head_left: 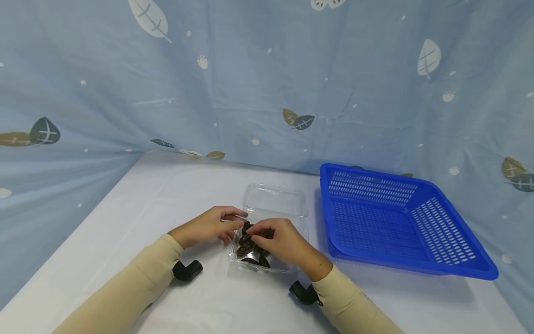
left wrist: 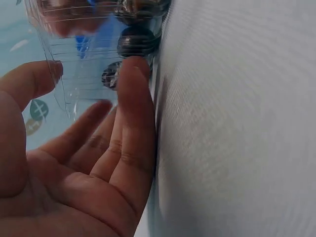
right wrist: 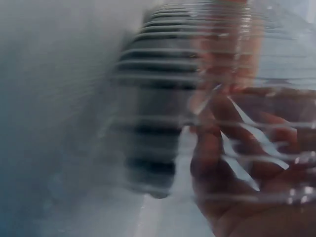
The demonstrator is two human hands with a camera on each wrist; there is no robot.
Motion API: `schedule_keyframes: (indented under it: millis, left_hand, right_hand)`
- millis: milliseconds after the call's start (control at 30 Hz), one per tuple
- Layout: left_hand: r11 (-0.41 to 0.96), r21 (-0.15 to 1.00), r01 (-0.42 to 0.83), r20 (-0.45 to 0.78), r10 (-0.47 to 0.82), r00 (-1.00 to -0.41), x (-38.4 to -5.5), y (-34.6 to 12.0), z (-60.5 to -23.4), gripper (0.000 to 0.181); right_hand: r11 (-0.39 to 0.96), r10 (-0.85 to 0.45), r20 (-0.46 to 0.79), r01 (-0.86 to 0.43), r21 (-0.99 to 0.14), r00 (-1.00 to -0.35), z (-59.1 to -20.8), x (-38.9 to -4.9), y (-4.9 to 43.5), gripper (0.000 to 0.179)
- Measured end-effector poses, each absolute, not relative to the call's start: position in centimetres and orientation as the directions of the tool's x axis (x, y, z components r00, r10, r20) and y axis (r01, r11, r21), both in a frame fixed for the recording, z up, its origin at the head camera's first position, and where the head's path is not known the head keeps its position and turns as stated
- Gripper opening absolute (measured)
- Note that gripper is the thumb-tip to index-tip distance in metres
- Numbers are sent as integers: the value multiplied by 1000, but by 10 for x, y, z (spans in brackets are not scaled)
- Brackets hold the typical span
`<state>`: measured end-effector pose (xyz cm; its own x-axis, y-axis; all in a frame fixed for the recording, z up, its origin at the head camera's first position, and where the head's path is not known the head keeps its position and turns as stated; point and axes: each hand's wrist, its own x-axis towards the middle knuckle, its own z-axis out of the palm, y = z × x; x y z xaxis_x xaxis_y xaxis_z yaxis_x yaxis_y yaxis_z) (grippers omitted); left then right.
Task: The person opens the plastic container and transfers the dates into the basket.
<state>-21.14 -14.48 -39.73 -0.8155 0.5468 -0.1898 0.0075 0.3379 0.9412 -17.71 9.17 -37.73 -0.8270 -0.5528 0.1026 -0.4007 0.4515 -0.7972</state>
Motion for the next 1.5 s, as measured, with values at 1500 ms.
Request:
schedule_keyframes:
  millis: [1500]
  left_hand:
    - [391,919,59,-219,627,-747,-216,-155,-402,51]
  right_hand:
    - [640,-601,163,-593,-489,-783,-370,-167,94,18]
